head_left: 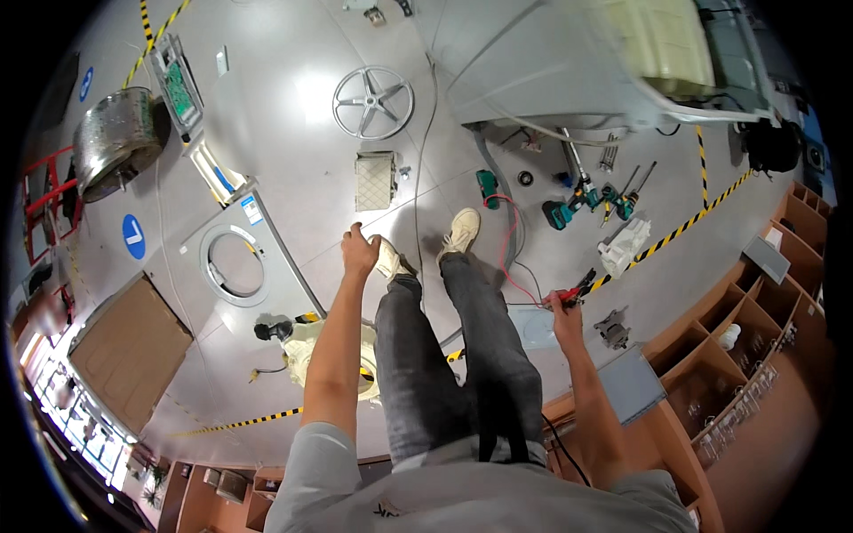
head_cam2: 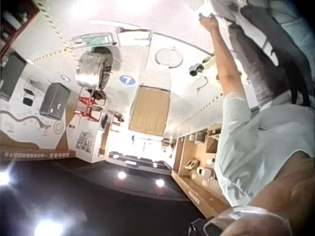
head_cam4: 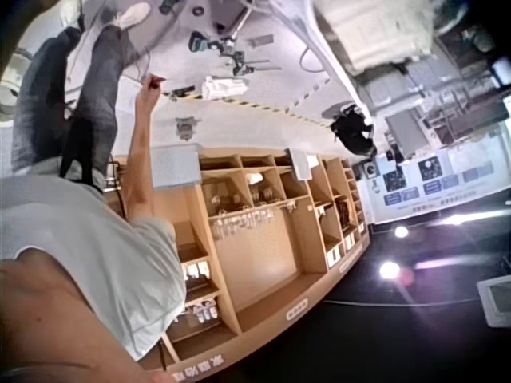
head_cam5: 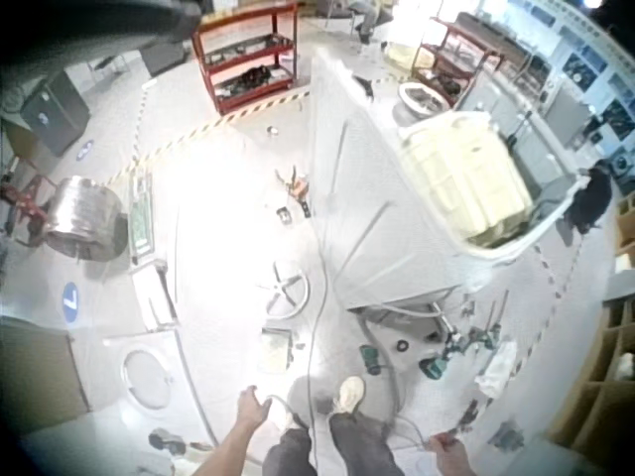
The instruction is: The person handles a control board assembly by hand, disconnects wires from the bottom of a washing machine, and uses a multimeter while holding a door lock mechanism.
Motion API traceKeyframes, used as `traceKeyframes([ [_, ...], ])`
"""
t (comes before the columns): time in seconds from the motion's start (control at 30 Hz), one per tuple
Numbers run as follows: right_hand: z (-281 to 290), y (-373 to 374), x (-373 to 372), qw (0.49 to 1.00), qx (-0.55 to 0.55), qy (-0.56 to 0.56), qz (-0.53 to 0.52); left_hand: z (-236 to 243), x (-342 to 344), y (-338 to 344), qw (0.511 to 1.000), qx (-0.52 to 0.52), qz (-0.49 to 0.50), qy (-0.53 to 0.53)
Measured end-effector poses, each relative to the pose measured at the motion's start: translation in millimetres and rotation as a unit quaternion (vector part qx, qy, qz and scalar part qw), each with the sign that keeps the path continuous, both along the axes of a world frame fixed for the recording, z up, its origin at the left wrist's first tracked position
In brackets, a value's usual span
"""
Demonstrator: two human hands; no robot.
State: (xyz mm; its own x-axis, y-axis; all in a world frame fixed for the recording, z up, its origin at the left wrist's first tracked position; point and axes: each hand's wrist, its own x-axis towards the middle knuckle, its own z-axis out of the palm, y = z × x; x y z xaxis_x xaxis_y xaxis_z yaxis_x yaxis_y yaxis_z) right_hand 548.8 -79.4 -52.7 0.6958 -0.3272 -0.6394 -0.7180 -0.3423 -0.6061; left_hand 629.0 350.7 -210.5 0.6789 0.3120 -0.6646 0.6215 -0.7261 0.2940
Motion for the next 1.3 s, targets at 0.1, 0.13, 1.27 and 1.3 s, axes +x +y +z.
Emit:
traceKeyframes([
  [0.1, -50, 13, 12, 0.994, -0.049, 0.032, 0.097, -61, 2, 7, 1.000, 0.023, 0.021, 0.003],
  [0.13, -67, 21, 20, 0.985, -0.075, 0.041, 0.153, -81, 0, 9, 0.999, 0.038, 0.014, -0.010],
  [1.27, -504, 144, 181, 0.713, -0.293, -0.002, 0.637, -327, 31, 2, 0.953, 0.166, -0.129, -0.218],
  [1.3, -504, 144, 184, 0.733, -0.273, -0.030, 0.622, -327, 34, 1, 0.957, 0.149, -0.116, -0.220],
])
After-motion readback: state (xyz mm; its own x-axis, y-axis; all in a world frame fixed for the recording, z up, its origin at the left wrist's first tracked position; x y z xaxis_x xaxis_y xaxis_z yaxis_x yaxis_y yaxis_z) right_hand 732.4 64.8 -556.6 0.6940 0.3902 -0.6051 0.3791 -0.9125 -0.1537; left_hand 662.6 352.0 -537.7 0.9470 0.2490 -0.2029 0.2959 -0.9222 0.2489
